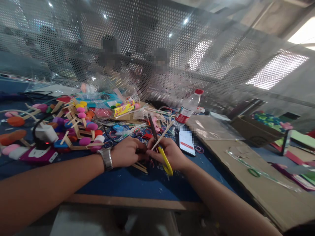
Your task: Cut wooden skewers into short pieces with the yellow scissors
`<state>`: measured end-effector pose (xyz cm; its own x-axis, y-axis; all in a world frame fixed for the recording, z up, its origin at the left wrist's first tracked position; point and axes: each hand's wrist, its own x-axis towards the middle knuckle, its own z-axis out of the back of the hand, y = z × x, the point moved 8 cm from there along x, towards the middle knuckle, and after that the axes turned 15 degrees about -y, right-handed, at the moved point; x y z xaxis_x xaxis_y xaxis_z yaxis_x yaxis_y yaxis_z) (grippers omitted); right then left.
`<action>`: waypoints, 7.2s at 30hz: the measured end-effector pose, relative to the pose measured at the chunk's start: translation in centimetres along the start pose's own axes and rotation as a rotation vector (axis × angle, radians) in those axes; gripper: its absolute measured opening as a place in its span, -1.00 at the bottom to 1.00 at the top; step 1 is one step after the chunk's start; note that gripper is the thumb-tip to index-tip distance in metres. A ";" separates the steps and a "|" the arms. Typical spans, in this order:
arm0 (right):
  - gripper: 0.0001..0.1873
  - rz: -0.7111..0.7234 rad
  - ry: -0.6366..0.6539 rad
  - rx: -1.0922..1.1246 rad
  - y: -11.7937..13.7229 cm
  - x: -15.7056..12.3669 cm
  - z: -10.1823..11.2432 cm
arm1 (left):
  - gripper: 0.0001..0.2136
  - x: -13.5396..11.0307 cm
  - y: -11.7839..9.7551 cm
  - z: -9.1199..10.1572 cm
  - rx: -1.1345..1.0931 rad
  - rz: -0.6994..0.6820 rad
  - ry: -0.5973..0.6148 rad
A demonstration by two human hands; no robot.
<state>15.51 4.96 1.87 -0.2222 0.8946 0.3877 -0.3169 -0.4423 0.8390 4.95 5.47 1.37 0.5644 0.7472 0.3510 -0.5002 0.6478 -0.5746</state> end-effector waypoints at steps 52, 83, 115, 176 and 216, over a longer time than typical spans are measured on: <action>-0.64 -0.189 -0.334 0.261 -1.0 0.3 2.6 | -0.83 0.3 0.7 0.6 -0.514 0.206 -0.081; -0.46 -0.440 -0.037 0.492 -1.5 -0.4 0.2 | -0.87 0.1 4.5 6.6 -0.767 0.262 -0.876; -0.50 -0.343 0.161 0.446 -0.2 -2.0 -1.6 | -0.78 -0.9 1.7 6.7 -0.699 0.174 -0.843; -0.57 -0.307 -0.160 0.696 -1.3 -0.4 0.4 | -0.83 0.4 1.7 2.6 0.251 0.055 -0.194; -0.54 -0.517 -0.050 0.599 -1.2 -1.7 -0.8 | -0.71 -0.1 1.1 5.0 -0.233 0.110 -0.500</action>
<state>15.51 3.95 -0.15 -0.1363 0.9854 -0.1025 0.1849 0.1269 0.9745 1.12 6.85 4.41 0.1085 0.8247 0.5551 -0.3480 0.5546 -0.7559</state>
